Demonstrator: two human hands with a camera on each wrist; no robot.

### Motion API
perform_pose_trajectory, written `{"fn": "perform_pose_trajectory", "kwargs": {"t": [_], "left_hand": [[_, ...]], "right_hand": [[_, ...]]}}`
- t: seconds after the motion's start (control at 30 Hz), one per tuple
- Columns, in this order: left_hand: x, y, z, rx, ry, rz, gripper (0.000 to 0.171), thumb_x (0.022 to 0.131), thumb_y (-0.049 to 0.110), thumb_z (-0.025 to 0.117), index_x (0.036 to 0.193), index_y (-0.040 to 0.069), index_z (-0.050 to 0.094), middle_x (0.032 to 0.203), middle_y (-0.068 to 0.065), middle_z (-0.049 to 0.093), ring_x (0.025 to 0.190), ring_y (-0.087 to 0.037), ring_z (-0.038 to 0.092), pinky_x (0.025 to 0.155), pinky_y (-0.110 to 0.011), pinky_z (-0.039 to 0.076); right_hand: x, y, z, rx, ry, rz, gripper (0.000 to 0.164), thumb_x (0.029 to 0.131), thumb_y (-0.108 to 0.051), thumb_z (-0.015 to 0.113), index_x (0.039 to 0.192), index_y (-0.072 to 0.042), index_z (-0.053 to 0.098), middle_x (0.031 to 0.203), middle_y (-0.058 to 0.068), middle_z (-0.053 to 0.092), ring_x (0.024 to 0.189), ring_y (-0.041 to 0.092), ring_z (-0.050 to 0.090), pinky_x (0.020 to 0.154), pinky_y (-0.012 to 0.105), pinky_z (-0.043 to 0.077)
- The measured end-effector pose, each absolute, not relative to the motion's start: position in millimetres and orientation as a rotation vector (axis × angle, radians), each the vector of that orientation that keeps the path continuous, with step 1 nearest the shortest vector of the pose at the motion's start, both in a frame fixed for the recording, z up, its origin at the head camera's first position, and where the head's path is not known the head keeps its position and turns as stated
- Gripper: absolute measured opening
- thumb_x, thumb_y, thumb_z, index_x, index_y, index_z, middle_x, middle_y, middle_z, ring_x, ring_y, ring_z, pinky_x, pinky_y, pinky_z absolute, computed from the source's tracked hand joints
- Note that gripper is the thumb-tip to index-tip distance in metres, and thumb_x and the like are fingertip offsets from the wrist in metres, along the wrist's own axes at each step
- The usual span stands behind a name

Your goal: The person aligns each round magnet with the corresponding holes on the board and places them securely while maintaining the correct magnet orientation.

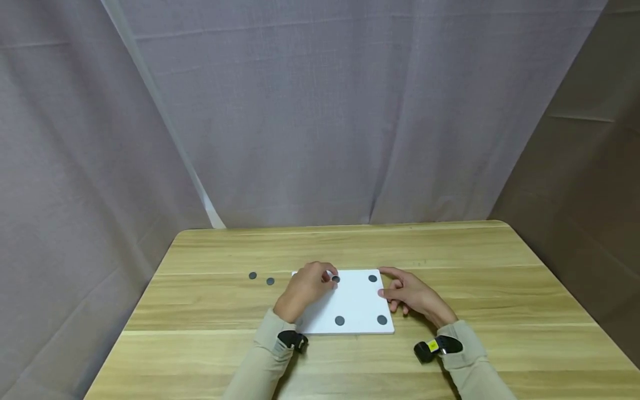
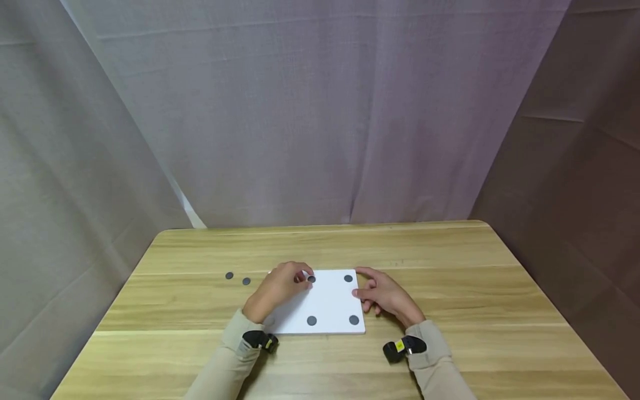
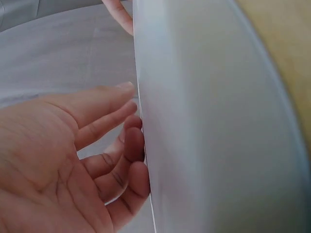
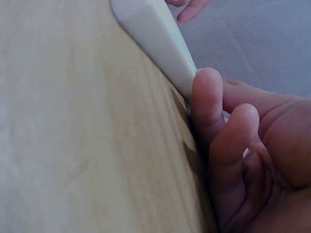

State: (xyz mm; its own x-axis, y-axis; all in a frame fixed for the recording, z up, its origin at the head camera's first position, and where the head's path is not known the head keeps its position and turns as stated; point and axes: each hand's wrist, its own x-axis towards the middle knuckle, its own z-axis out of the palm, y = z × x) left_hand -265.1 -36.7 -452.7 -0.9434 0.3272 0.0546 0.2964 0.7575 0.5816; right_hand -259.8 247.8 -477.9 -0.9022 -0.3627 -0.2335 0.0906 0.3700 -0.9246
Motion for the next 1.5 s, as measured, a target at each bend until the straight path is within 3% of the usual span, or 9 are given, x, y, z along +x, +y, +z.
{"fn": "perform_pose_trajectory", "kwargs": {"t": [0.4, 0.67, 0.9, 1.17, 1.33, 1.5], "left_hand": [[-267.0, -66.9, -443.6, 0.581, 2.858, 1.168, 0.016, 0.1, 0.002, 0.069, 0.114, -0.001, 0.075, 0.092, -0.009, 0.074, 0.083, -0.016, 0.065, 0.073, -0.029, 0.055], [-265.5, -100.9, -439.3, 0.386, 2.89, 1.235, 0.018, 0.101, 0.005, 0.068, 0.117, 0.0, 0.074, 0.094, -0.008, 0.073, 0.084, -0.017, 0.065, 0.074, -0.033, 0.056], [-257.3, -132.3, -440.6, 0.256, 2.938, 1.318, 0.019, 0.098, 0.004, 0.068, 0.116, 0.0, 0.075, 0.089, -0.006, 0.073, 0.077, -0.016, 0.063, 0.067, -0.03, 0.052], [-254.9, -152.4, -442.5, 0.156, 2.953, 1.35, 0.019, 0.097, 0.005, 0.071, 0.116, 0.0, 0.075, 0.089, -0.007, 0.073, 0.08, -0.018, 0.067, 0.072, -0.033, 0.053], [-251.4, -159.6, -445.2, 0.08, 2.922, 1.322, 0.023, 0.092, 0.0, 0.077, 0.115, 0.001, 0.075, 0.09, -0.006, 0.071, 0.082, -0.019, 0.065, 0.075, -0.034, 0.053], [-246.9, -167.3, -449.9, 0.031, 2.856, 1.364, 0.029, 0.088, -0.005, 0.079, 0.116, -0.001, 0.074, 0.09, -0.007, 0.069, 0.077, -0.015, 0.061, 0.069, -0.028, 0.05]], "right_hand": [[-259.8, 247.1, -477.2, -0.252, 2.228, -1.544, 0.075, 0.102, -0.014, 0.071, 0.163, 0.002, 0.029, 0.08, 0.007, 0.063, 0.06, 0.013, 0.062, 0.044, 0.022, 0.046], [-262.4, 248.9, -477.0, -0.232, 2.23, -1.549, 0.075, 0.102, -0.013, 0.071, 0.163, 0.001, 0.03, 0.08, 0.006, 0.063, 0.06, 0.013, 0.062, 0.045, 0.021, 0.045], [-263.9, 246.2, -478.6, -0.232, 2.229, -1.543, 0.075, 0.102, -0.014, 0.071, 0.163, 0.001, 0.03, 0.08, 0.006, 0.063, 0.06, 0.012, 0.063, 0.045, 0.021, 0.046], [-260.3, 249.1, -476.6, -0.23, 2.238, -1.529, 0.075, 0.102, -0.014, 0.071, 0.164, 0.001, 0.029, 0.079, 0.006, 0.062, 0.06, 0.012, 0.062, 0.045, 0.021, 0.046], [-257.9, 250.1, -475.7, -0.215, 2.249, -1.532, 0.074, 0.102, -0.014, 0.071, 0.163, -0.001, 0.032, 0.08, 0.008, 0.062, 0.06, 0.014, 0.063, 0.044, 0.022, 0.046], [-256.1, 249.0, -476.1, -0.213, 2.248, -1.528, 0.073, 0.102, -0.014, 0.071, 0.163, -0.001, 0.033, 0.079, 0.008, 0.063, 0.06, 0.015, 0.063, 0.044, 0.022, 0.046]]}}
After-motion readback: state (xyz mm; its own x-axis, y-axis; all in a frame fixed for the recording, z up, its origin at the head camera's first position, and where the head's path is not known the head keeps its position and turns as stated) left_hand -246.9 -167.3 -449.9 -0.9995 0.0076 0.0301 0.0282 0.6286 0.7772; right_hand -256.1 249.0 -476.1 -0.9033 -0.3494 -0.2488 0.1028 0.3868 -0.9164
